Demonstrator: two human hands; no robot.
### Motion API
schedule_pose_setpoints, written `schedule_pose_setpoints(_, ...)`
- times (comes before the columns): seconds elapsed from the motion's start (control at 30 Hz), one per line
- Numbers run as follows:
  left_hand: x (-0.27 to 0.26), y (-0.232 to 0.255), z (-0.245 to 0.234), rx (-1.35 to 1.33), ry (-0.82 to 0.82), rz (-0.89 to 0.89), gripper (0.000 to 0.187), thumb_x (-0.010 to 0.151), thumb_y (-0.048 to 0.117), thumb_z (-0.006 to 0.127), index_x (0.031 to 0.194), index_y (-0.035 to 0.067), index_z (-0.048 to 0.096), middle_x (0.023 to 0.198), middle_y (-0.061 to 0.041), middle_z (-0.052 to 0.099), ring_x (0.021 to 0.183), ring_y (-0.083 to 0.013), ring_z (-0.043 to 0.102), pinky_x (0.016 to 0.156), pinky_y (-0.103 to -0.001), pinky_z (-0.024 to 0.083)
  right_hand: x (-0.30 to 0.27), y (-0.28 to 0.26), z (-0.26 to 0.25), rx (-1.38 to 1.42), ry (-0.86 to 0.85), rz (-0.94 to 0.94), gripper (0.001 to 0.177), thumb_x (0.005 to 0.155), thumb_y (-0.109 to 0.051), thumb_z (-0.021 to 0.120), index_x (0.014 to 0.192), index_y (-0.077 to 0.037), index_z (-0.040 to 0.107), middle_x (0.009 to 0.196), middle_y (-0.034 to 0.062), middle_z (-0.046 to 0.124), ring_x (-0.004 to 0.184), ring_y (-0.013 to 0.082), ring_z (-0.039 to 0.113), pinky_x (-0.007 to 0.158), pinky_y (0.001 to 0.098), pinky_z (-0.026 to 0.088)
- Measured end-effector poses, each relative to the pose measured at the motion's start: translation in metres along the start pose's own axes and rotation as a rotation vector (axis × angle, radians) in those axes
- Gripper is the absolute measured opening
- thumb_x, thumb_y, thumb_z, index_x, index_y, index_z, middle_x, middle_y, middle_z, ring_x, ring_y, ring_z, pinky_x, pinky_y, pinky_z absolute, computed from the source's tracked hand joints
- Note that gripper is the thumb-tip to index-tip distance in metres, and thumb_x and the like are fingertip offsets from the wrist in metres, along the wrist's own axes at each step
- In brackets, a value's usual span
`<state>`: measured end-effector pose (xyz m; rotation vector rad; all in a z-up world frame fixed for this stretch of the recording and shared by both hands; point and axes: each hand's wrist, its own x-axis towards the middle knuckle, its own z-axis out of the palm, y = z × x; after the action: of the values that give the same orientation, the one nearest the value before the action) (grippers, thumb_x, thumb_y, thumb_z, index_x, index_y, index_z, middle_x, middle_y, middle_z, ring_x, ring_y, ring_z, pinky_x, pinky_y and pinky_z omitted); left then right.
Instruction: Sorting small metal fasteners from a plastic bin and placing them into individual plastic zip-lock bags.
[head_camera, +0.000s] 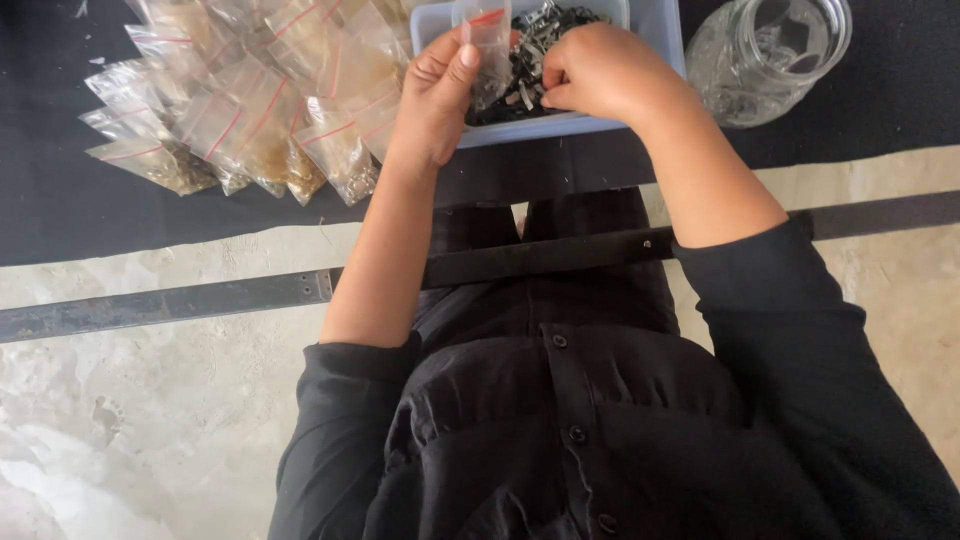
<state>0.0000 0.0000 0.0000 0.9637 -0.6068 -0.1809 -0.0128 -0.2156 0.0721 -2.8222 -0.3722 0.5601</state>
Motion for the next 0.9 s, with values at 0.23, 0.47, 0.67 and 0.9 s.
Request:
schedule_pose_setpoints(0.23,-0.001,-0.001,-0.003,-0.023,0.019,-0.023,0.041,0.107,0.038,0.067,0.132,0.006,0.068,0.128,-0.008,0.073,0.125,-0.0185,0.065,0.113,-0.035,0.049,-0.017,0.036,-0.007,0.742,0.065,-0.077,0.008,0.101,-0.008,0.069,0.109,-0.006,0.066,0.098,0.0059,0.070,0.087,0.0154,0.068,0.082,0.0306,0.059)
schedule_pose_setpoints(0.47,-0.002,0.002,0.000,-0.058,0.025,-0.050,0.045,0.106,0.040,0.068,0.135,0.006,0.066,0.131,-0.012,0.071,0.130,-0.0233,0.064,0.116,-0.037,0.048,-0.023,0.066,-0.010,1.532,0.134,-0.328,0.020,0.102,0.001,0.051,0.114,-0.013,0.060,0.118,0.0138,0.070,0.102,0.0240,0.072,0.092,0.0354,0.065)
schedule_pose_setpoints(0.67,-0.002,0.000,0.000,-0.048,0.037,-0.052,0.042,0.106,0.037,0.068,0.134,0.006,0.067,0.131,-0.010,0.071,0.131,-0.0223,0.063,0.117,-0.036,0.046,-0.014,0.055,-0.017,1.250,0.332,-0.149,0.001,0.105,-0.013,0.065,0.105,-0.012,0.065,0.105,0.0058,0.070,0.086,0.0135,0.067,0.072,0.0297,0.062)
schedule_pose_setpoints(0.9,-0.003,-0.001,0.001,-0.032,0.065,-0.057,0.045,0.105,0.036,0.067,0.135,0.002,0.065,0.128,-0.012,0.072,0.126,-0.0215,0.065,0.113,-0.036,0.050,0.034,0.039,0.001,0.226,0.597,-0.170,0.014,0.097,-0.010,0.070,0.106,-0.010,0.081,0.103,0.0084,0.070,0.094,0.0285,0.068,0.076,0.0421,0.050)
